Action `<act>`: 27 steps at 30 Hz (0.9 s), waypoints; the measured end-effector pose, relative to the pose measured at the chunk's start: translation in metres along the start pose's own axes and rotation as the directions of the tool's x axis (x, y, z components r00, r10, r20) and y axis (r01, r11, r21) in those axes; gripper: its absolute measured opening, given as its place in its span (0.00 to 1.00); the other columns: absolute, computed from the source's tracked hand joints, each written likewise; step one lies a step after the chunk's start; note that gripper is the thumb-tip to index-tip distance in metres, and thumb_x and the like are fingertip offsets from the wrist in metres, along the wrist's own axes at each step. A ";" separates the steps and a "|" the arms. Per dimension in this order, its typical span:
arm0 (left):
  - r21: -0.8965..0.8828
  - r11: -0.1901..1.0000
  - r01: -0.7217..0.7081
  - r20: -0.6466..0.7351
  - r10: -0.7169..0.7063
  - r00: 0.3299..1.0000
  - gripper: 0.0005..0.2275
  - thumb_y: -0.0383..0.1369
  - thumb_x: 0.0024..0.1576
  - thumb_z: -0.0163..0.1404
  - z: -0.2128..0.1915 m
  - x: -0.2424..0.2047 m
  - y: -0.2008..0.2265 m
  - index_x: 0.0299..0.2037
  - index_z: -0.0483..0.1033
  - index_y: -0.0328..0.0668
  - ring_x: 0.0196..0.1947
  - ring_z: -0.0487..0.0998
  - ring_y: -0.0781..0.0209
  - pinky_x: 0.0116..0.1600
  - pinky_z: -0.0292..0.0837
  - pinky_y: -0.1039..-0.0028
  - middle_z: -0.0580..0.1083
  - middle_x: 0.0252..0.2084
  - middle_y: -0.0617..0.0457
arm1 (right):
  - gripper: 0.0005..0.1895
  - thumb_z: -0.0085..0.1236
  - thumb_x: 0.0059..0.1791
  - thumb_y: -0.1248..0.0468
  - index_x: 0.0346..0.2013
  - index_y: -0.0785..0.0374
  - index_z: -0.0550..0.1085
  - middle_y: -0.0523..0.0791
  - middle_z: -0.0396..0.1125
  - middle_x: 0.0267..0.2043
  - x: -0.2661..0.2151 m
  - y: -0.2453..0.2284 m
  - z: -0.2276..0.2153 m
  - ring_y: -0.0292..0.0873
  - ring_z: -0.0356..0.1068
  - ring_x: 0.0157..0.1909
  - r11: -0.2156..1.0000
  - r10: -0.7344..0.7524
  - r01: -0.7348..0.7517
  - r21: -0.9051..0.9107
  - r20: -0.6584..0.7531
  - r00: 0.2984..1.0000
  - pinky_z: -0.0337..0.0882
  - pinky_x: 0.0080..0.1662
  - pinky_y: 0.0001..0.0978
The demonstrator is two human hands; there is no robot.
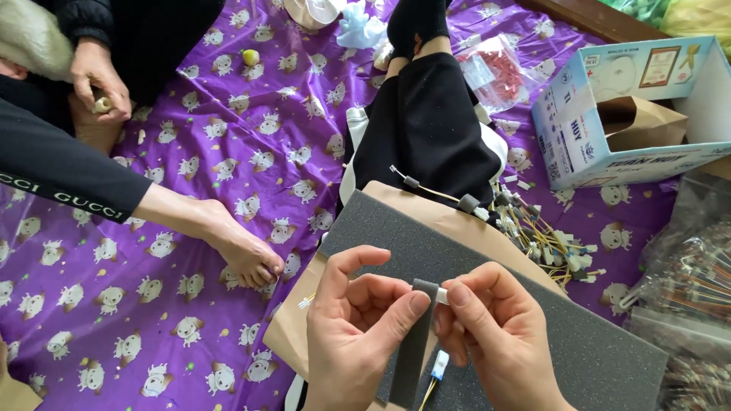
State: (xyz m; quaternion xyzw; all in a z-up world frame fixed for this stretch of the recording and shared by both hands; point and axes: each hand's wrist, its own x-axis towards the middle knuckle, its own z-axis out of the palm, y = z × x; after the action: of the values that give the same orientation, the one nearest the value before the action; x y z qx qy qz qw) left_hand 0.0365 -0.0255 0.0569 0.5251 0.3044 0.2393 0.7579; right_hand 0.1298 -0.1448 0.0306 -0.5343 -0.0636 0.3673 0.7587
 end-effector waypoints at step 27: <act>0.113 0.973 0.199 0.163 -0.216 0.963 0.18 0.25 0.48 0.49 -0.006 0.014 -0.005 0.49 0.64 0.35 0.21 0.73 0.66 0.26 0.64 0.83 0.76 0.22 0.47 | 0.08 0.57 0.39 0.69 0.33 0.64 0.72 0.40 0.74 0.21 -0.009 -0.008 -0.006 0.29 0.68 0.17 0.662 -0.319 0.478 -0.577 0.360 0.877 0.70 0.21 0.16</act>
State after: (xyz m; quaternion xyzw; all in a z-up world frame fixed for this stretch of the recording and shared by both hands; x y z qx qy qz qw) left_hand 0.0419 -0.0138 0.0479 0.5449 0.3014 0.0965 0.7765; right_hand 0.1300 -0.1562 0.0380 -0.6904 -0.3895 0.2044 0.5744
